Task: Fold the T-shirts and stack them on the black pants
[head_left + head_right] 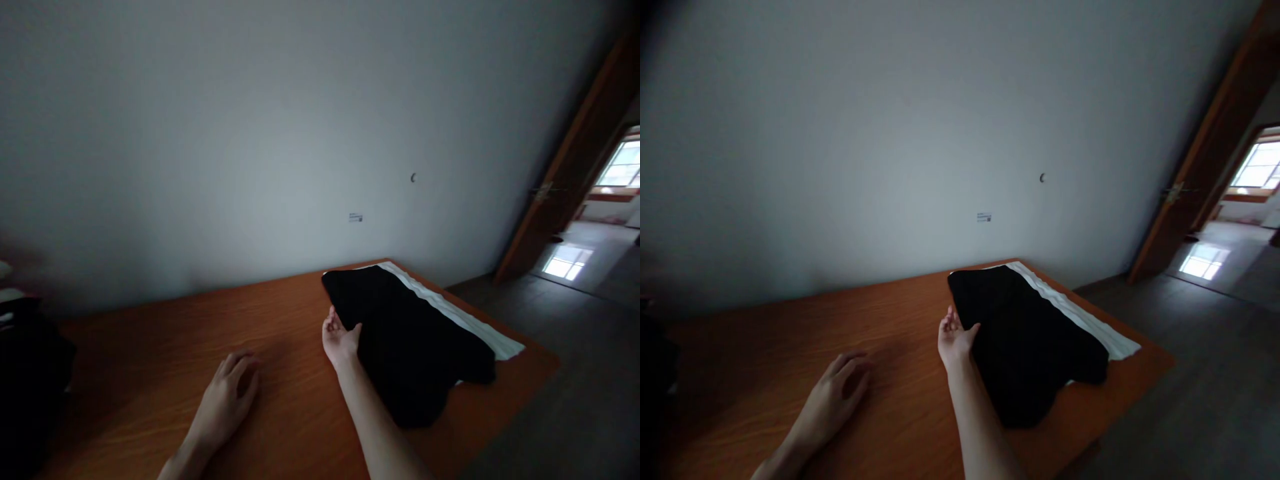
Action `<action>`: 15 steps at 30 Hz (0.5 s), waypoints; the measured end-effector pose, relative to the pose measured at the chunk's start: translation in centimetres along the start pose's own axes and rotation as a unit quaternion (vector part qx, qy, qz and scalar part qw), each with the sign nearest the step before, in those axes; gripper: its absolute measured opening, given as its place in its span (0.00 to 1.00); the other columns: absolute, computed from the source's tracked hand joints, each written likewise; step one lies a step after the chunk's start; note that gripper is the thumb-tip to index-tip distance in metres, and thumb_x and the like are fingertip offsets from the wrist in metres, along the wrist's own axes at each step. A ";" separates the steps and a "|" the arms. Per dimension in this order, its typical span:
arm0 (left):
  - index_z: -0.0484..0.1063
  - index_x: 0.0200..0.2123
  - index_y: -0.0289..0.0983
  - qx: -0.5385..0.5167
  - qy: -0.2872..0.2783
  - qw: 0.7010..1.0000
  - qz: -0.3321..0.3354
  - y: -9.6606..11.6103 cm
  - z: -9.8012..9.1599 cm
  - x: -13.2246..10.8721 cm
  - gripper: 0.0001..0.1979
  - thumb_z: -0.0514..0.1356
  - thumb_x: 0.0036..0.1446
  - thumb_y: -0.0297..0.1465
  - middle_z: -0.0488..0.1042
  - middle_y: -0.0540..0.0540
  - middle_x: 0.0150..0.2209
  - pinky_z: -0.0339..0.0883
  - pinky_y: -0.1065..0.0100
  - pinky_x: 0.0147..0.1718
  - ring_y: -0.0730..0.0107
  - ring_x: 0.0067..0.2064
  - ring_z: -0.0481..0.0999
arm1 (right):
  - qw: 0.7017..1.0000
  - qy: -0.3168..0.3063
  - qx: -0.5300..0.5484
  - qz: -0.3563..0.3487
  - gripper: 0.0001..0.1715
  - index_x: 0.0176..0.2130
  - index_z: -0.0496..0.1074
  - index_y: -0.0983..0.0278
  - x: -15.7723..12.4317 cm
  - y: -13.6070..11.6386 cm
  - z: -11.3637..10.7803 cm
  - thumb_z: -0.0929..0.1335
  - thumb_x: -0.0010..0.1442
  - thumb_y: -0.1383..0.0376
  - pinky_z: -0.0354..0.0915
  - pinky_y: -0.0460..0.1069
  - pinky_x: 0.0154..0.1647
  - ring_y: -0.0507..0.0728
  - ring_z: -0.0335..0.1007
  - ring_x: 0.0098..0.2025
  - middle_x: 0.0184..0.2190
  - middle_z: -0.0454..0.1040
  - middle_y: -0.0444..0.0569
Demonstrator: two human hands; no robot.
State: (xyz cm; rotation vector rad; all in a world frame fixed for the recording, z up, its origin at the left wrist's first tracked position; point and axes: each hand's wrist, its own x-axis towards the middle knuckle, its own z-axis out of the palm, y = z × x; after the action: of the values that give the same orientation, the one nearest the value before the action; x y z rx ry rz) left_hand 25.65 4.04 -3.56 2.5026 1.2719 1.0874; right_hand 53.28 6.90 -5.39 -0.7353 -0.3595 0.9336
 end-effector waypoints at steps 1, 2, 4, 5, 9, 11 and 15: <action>0.78 0.40 0.43 -0.014 -0.001 1.000 -0.005 -0.2 -0.1 -0.1 0.13 0.55 0.63 0.40 0.78 0.42 0.46 0.78 0.58 0.47 0.59 0.46 0.81 | 1.000 0.007 -0.006 -0.011 0.37 0.30 0.64 0.55 0.3 -0.2 -0.2 0.48 0.61 0.33 0.67 0.55 0.28 0.62 0.72 0.33 0.31 0.76 0.54; 0.78 0.40 0.43 -0.028 -0.002 1.000 -0.012 -0.3 -0.3 -0.3 0.13 0.56 0.62 0.41 0.77 0.43 0.46 0.78 0.60 0.46 0.60 0.45 0.81 | 1.000 0.018 -0.015 -0.022 0.35 0.30 0.63 0.55 0.5 -0.5 -0.4 0.49 0.62 0.34 0.66 0.54 0.28 0.61 0.72 0.32 0.31 0.77 0.52; 0.78 0.40 0.43 -0.048 -0.004 0.999 -0.026 -0.4 -0.8 -0.6 0.13 0.56 0.62 0.42 0.77 0.43 0.45 0.79 0.63 0.41 0.62 0.42 0.82 | 0.998 0.045 -0.029 -0.034 0.30 0.30 0.62 0.54 0.9 -0.8 -0.6 0.50 0.64 0.38 0.65 0.53 0.27 0.59 0.70 0.29 0.30 0.76 0.49; 0.78 0.40 0.43 -0.052 -0.005 0.998 -0.032 -0.4 -1.0 -0.7 0.13 0.56 0.62 0.42 0.77 0.43 0.44 0.79 0.65 0.39 0.63 0.41 0.82 | 0.997 0.056 -0.035 -0.036 0.28 0.30 0.62 0.54 1.0 -0.8 -0.7 0.51 0.65 0.41 0.65 0.52 0.27 0.58 0.68 0.27 0.28 0.75 0.48; 0.78 0.39 0.43 -0.042 -0.009 0.999 -0.020 0.0 -1.1 -0.8 0.13 0.57 0.61 0.42 0.77 0.44 0.42 0.78 0.65 0.38 0.63 0.39 0.81 | 0.994 0.080 -0.075 -0.030 0.24 0.33 0.68 0.55 1.1 -0.6 -0.4 0.53 0.64 0.47 0.62 0.50 0.24 0.55 0.62 0.21 0.22 0.69 0.44; 0.78 0.38 0.43 -0.032 -0.016 0.999 -0.004 0.3 -1.0 -0.7 0.12 0.57 0.61 0.41 0.77 0.44 0.41 0.78 0.64 0.41 0.62 0.41 0.81 | 0.989 0.088 -0.111 -0.031 0.25 0.33 0.70 0.57 0.9 -0.5 0.1 0.54 0.64 0.48 0.60 0.49 0.24 0.54 0.60 0.20 0.20 0.67 0.43; 0.77 0.39 0.44 -0.029 -0.024 0.999 -0.005 0.3 -0.8 -0.7 0.13 0.56 0.62 0.41 0.77 0.44 0.43 0.78 0.63 0.43 0.61 0.42 0.81 | 0.976 0.090 -0.189 -0.064 0.27 0.29 0.73 0.59 -0.3 -0.8 1.6 0.56 0.63 0.47 0.62 0.50 0.31 0.56 0.66 0.27 0.22 0.70 0.45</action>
State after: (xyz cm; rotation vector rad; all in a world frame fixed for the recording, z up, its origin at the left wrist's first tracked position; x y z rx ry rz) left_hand 25.06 3.12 -3.24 2.4608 1.2209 1.0413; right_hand 52.70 7.02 -3.69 -1.1231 -0.4254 0.6762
